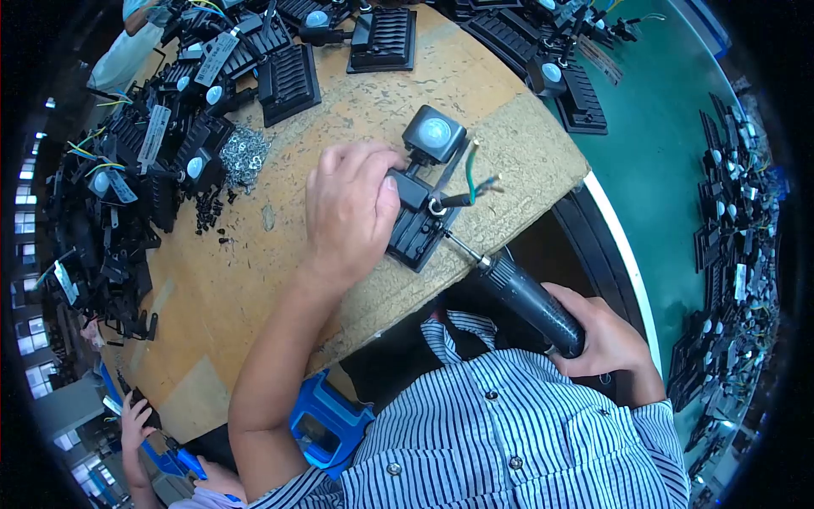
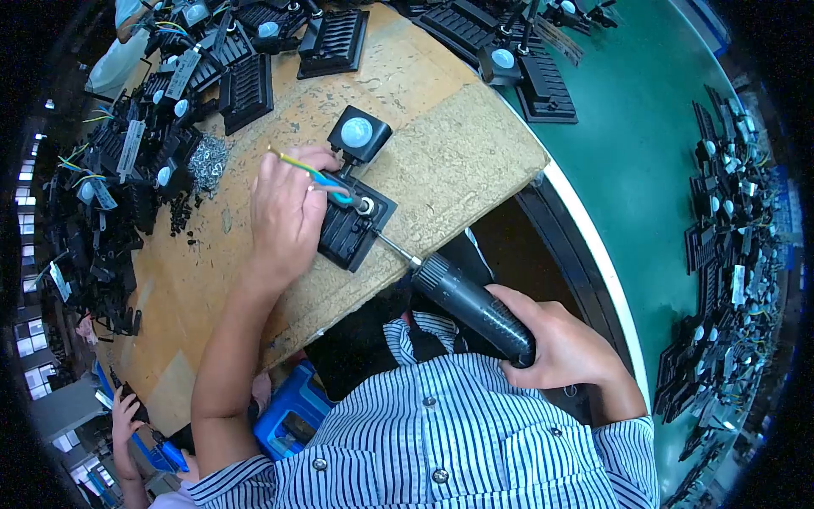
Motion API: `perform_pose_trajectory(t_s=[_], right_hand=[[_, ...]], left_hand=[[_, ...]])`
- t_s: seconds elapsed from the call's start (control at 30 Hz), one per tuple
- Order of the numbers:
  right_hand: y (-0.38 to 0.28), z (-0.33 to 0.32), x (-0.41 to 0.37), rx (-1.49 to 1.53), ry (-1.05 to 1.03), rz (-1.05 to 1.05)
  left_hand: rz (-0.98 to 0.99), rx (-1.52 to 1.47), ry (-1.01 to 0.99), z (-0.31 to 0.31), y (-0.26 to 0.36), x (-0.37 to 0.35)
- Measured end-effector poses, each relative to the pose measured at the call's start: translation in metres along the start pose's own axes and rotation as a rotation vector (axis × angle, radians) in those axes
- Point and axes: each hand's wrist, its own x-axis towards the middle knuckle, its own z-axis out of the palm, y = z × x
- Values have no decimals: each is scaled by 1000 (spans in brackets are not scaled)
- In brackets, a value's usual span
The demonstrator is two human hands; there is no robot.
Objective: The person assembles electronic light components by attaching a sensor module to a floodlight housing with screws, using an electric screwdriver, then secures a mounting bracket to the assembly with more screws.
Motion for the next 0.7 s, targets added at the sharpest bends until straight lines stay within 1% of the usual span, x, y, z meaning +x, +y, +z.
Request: perform_pose_trajectory(t_s=[0.03,0.13,0.33,0.43,0.53,0.57,0.7], right_hand=[[1,-1,0,-3,-6,0],[-4,-8,1,-6,-57,44],[-18,-20,9,-13,-193,181],[-21,-24,12,33,-275,210],[-22,-28,16,56,-336,194],[-18,-30,16,82,-358,196],[-1,-33,21,372,-462,221]], left_hand=[[58,-2,52,3,-4,1],[29,-9,7,3,-4,2],[25,3,3,2,-2,4],[13,10,-13,1,-1,4],[6,-3,-23,0,-1,4],[7,-5,-24,0,-1,4],[8,-11,-24,0,-1,4]])
